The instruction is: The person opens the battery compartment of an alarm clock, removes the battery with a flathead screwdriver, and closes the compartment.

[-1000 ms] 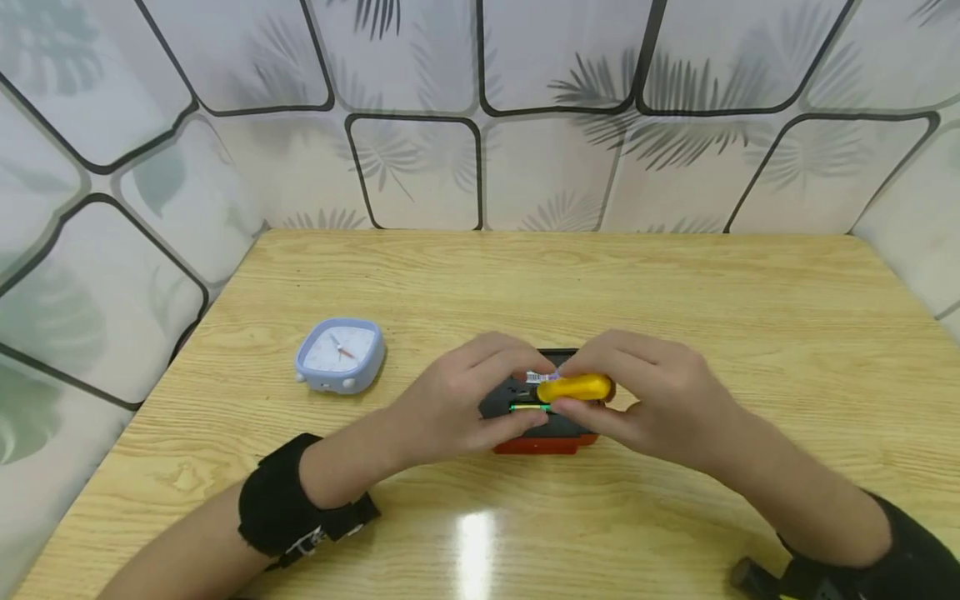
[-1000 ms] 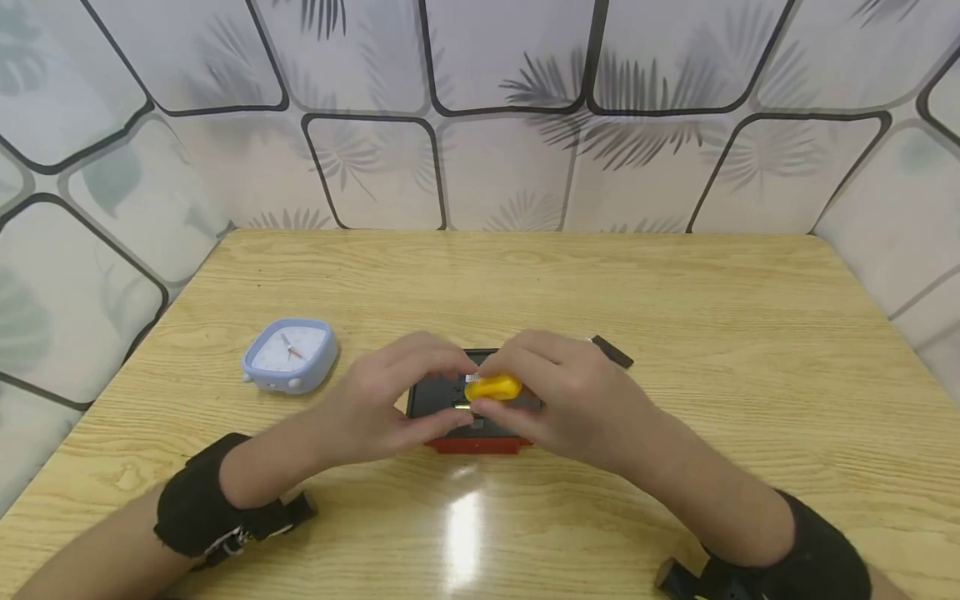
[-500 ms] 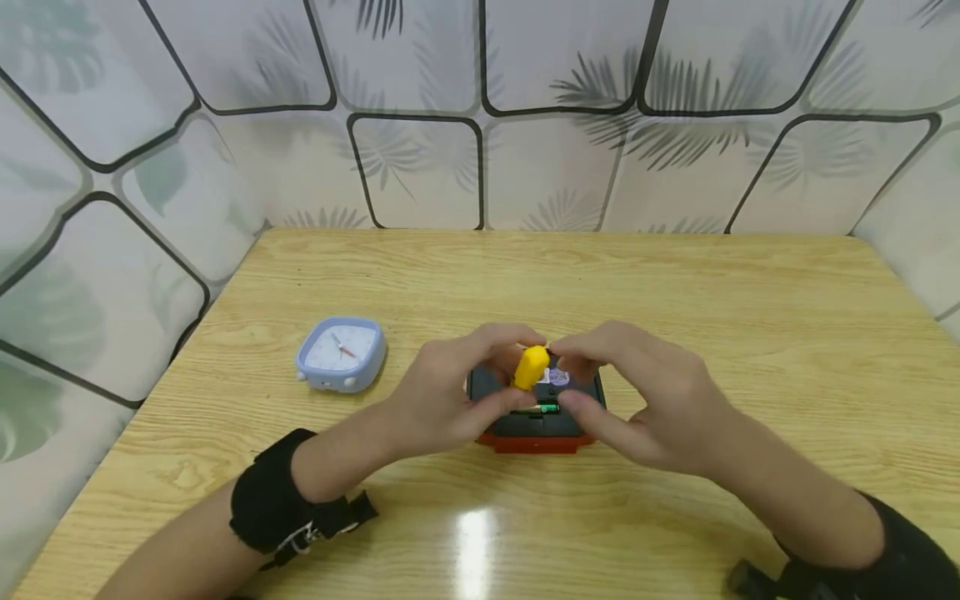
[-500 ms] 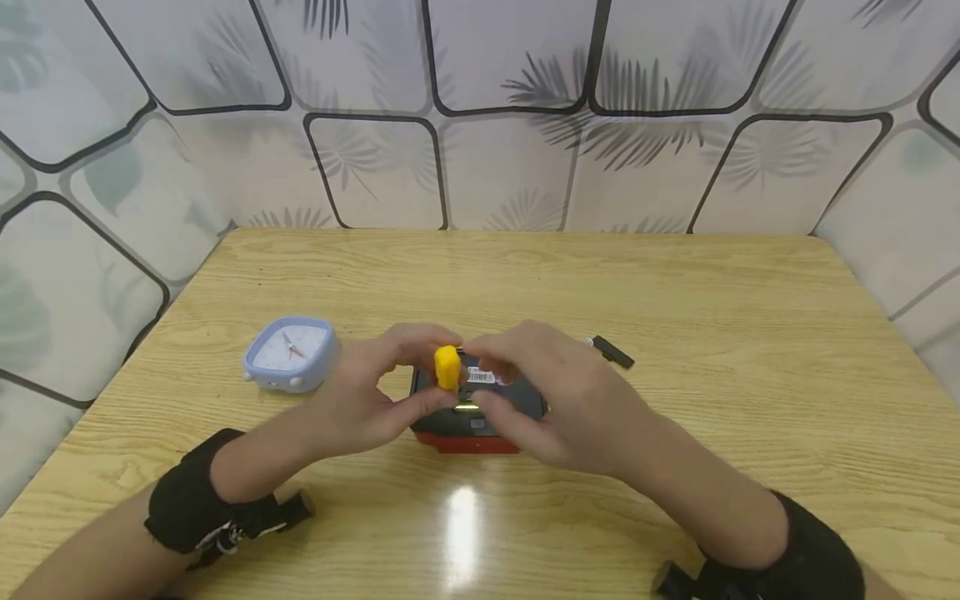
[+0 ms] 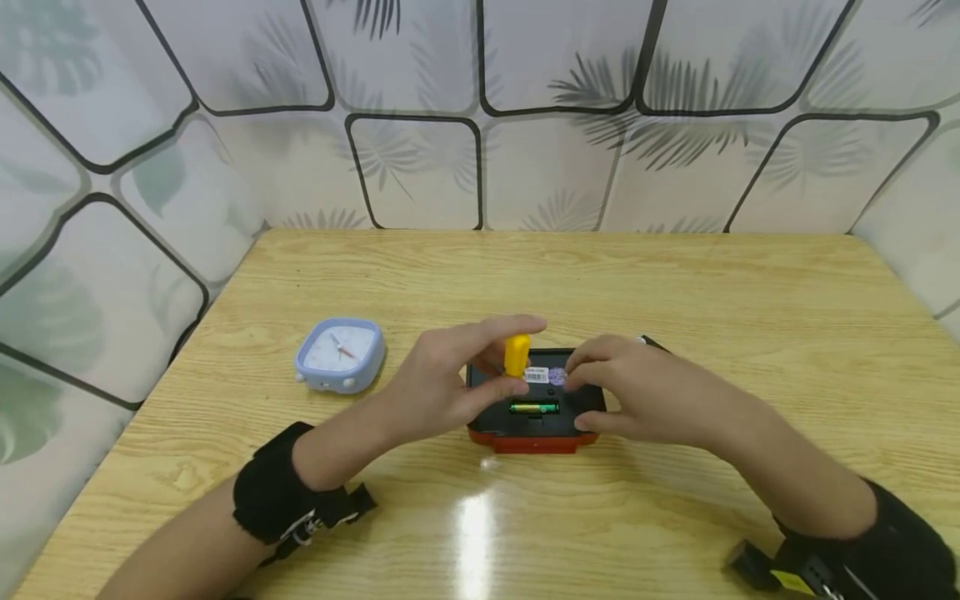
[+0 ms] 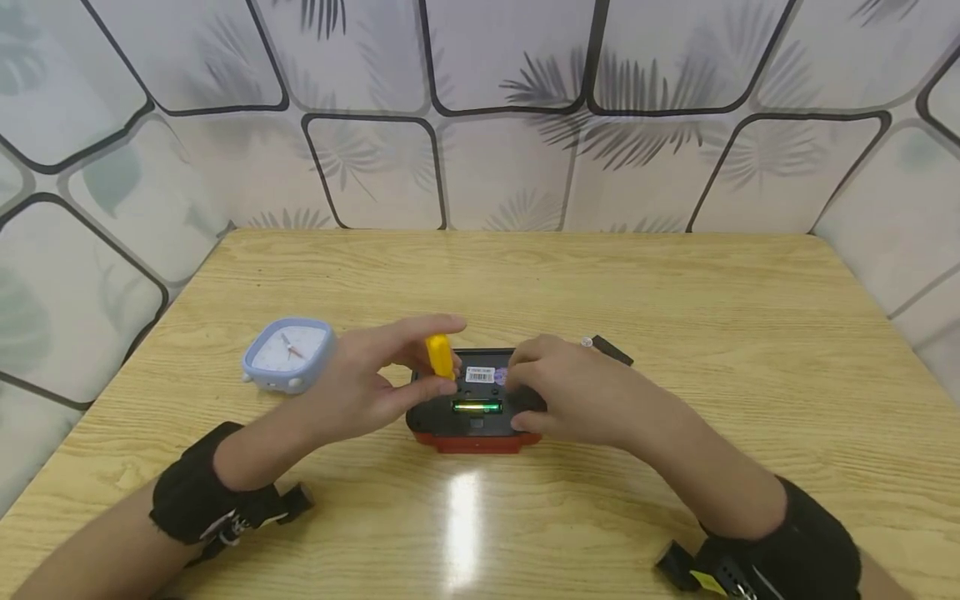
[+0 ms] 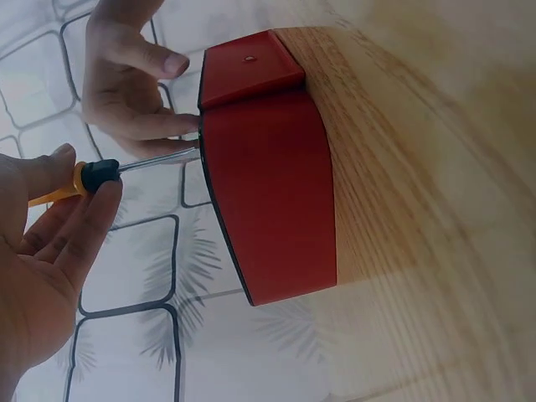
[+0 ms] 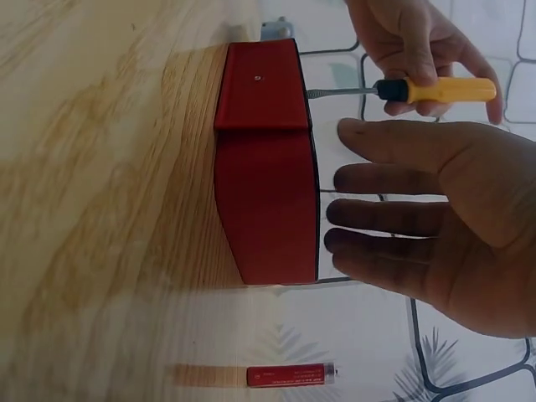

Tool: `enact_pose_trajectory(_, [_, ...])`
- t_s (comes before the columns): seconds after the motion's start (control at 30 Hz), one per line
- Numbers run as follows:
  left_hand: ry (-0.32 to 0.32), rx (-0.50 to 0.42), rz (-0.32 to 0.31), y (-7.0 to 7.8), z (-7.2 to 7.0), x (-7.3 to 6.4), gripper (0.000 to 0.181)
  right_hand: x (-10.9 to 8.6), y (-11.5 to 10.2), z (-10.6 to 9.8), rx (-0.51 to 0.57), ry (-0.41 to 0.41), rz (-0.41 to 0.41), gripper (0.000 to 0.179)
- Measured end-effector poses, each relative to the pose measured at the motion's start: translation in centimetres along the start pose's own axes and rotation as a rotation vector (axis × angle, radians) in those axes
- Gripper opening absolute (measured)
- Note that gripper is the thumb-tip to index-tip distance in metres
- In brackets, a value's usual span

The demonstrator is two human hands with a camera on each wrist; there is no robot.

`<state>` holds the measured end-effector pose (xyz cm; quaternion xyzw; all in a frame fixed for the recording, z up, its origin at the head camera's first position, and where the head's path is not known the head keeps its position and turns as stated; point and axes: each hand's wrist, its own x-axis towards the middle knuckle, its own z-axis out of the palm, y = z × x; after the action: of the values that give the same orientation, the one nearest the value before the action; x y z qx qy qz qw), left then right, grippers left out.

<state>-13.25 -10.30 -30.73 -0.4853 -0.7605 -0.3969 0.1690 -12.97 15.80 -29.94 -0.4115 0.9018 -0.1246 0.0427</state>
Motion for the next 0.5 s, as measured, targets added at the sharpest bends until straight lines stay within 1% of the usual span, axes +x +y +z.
enact_pose_trajectory(0.1, [-0.014,0.003,-0.010,-0.11,0.07,-0.03,0.057,-0.13,0.19,0.00,0.007,-0.067,0.032,0.031])
enact_pose_trajectory(0.2, [-0.026,0.009,-0.010,-0.30,0.21,-0.09,0.056,-0.20,0.31,0.03,0.011,-0.104,0.043,0.032])
enact_pose_trajectory(0.37, [-0.053,0.025,-0.021,-0.64,0.50,-0.26,0.053,-0.17,0.38,0.06,0.012,-0.131,0.052,0.034])
enact_pose_trajectory(0.5, [-0.079,0.035,-0.068,-0.83,0.39,-0.40,0.047,-0.09,0.39,0.04,0.022,-0.144,0.057,0.033])
